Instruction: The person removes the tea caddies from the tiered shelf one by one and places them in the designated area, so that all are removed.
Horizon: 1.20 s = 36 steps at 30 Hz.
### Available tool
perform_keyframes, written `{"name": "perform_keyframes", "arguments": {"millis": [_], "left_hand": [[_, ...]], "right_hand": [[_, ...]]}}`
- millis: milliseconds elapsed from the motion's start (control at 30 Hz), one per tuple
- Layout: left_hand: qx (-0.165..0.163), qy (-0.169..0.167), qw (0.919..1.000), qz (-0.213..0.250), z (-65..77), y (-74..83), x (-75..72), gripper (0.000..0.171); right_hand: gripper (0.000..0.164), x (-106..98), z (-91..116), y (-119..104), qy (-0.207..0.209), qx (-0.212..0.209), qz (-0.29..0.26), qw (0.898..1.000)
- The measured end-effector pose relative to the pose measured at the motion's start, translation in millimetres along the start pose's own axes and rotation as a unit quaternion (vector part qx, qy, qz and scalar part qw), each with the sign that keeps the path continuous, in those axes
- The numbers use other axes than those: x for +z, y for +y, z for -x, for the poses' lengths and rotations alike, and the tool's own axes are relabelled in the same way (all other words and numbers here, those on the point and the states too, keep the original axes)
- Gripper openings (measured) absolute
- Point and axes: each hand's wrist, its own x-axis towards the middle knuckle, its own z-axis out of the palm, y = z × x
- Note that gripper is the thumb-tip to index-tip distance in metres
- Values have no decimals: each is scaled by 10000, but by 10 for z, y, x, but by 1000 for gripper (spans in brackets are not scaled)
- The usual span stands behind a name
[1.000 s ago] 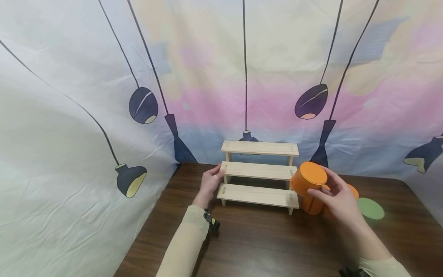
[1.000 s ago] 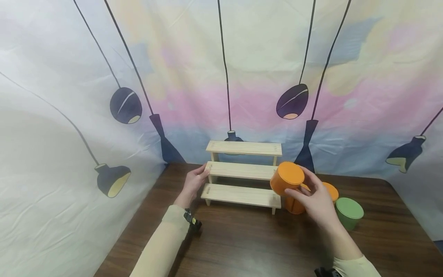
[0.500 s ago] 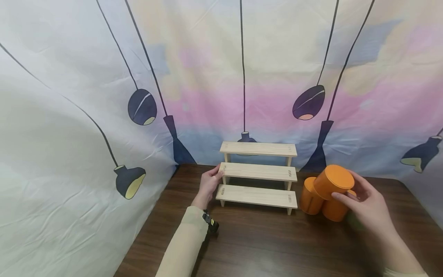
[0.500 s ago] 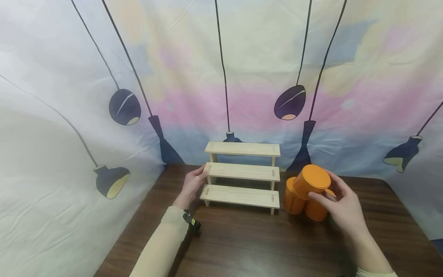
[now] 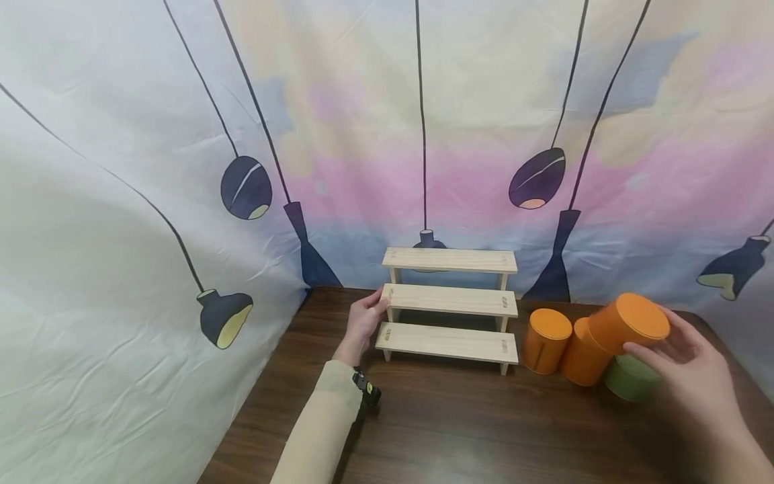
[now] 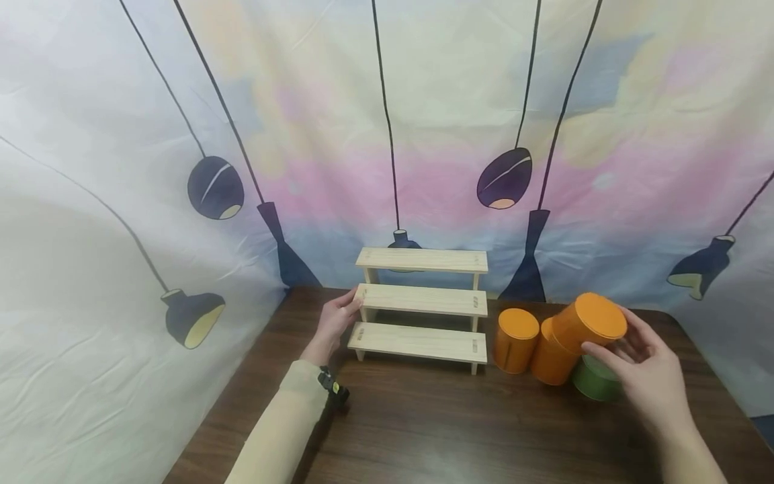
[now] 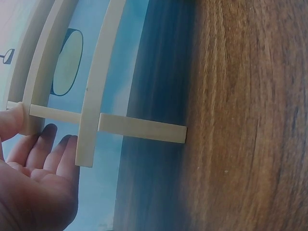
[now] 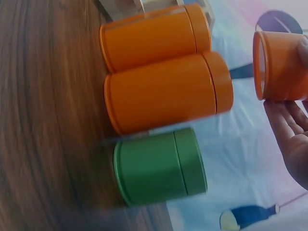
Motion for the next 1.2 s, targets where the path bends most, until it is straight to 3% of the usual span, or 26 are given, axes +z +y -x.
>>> {"name": "perform_keyframes", "arguments": {"millis": [133, 267, 467, 500, 700, 800, 933, 1067, 1200], "left_hand": [[-3, 13, 10000, -46, 5, 5, 15, 48], [13, 29, 10000, -89, 16, 9, 33, 46], [35, -15, 10000, -30, 40, 26, 60, 46], [33, -20, 10000, -17, 42, 28, 62, 46], [29, 19, 10000, 36, 32, 24, 54, 46], [26, 27, 10000, 47, 25, 20, 43, 46], [29, 23, 10000, 19, 28, 27, 35, 46], [26, 55, 10000, 34, 25, 33, 24, 47], [41, 35, 10000, 35, 8, 25, 12, 47]], "right_hand": [[82, -148, 35, 118, 210, -177, -386, 9989], [83, -270, 70, 252, 446, 41, -588, 9973], [95, -403, 87, 422, 1063, 560, -211, 9925], [95, -424, 85, 451, 1119, 563, -44, 9921], [81, -539, 30, 666, 1487, 66, -525, 9875], [78, -587, -8, 756, 1711, 164, -310, 9846], [70, -677, -32, 894, 1614, 104, -227, 9866], [65, -737, -39, 1031, 1212, -223, -162, 9922], [63, -752, -44, 1093, 890, 26, -194, 9958]]}}
